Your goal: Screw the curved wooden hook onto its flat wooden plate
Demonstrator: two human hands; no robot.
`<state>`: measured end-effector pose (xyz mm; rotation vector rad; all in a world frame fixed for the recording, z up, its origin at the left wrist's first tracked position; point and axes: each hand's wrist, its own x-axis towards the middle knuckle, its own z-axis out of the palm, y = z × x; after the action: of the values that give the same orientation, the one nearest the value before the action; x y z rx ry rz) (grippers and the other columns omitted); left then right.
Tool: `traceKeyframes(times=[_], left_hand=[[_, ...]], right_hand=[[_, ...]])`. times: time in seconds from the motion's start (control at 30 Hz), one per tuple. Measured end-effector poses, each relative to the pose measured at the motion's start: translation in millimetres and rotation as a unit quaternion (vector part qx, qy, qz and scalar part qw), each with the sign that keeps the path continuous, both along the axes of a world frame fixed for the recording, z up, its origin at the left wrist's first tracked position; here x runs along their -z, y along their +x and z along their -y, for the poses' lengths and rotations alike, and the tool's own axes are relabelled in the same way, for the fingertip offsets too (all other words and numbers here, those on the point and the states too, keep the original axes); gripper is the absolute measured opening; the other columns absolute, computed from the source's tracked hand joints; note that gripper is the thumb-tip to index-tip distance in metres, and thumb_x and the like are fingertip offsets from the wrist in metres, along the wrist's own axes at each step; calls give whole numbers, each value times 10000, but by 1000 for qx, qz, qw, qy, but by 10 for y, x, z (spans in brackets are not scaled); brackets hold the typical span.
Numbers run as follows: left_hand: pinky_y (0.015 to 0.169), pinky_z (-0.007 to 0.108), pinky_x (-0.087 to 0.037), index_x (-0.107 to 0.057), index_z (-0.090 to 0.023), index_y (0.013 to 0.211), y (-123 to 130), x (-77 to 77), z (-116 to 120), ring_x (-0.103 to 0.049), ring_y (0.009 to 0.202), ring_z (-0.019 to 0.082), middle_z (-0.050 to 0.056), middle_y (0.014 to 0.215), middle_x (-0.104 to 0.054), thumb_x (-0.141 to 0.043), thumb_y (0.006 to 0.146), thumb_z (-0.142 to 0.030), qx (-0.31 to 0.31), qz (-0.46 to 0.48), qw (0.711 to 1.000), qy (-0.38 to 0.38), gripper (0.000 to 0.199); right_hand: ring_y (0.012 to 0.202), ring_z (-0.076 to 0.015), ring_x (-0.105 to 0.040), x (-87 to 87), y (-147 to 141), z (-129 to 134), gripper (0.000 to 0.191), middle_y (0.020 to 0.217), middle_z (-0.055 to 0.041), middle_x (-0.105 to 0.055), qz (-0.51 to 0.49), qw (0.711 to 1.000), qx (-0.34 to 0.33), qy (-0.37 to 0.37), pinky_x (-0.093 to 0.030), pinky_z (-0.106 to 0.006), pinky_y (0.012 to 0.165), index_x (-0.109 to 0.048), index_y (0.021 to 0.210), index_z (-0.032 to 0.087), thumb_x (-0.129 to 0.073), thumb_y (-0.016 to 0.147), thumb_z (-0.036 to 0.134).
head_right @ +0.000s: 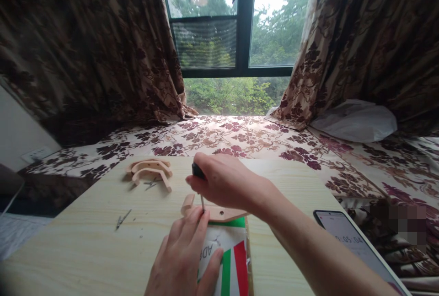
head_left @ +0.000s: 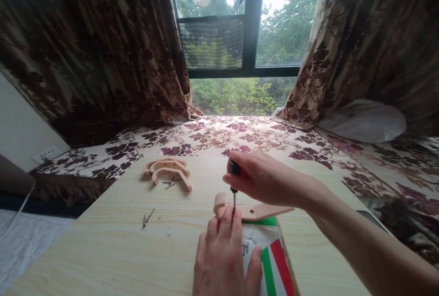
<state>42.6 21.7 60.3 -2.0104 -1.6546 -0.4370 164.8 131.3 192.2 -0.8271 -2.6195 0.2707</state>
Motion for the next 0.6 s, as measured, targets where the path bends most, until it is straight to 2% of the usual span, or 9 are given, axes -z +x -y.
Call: traceKeyframes(times=[0.17, 0.43, 0.6], left_hand=[[789, 368, -530, -489, -132, 1275, 16, -12, -46, -532, 1112, 266, 83, 1332, -499, -433, 842, -431, -8, 24, 999, -19, 529], [710, 329, -530, -477, -185, 1290, 6, 31, -71, -575, 1022, 245, 69, 1303, -530, -450, 832, -465, -5, -20, 999, 25, 538], [719, 332, -512, -501, -207, 1260, 22, 80, -85, -561, 1020, 242, 59, 1307, -525, -438, 826, -461, -29, 18, 999, 30, 507]], right_hand=[[584, -109, -409, 100, -40, -42, 159, 674, -5, -530, -35, 999, 31, 15, -288, -243, 549, -480, 762, 183, -485, 860, 308], [582, -121, -463, 234, 72, -47, 169, 659, 0, -556, -117, 992, 22, -52, -313, -244, 544, -478, 785, 194, -450, 897, 319], [562, -112, -443, 242, 86, -100, 189, 634, 20, -534, -124, 990, 28, -59, -307, -242, 541, -468, 765, 198, -489, 882, 344]])
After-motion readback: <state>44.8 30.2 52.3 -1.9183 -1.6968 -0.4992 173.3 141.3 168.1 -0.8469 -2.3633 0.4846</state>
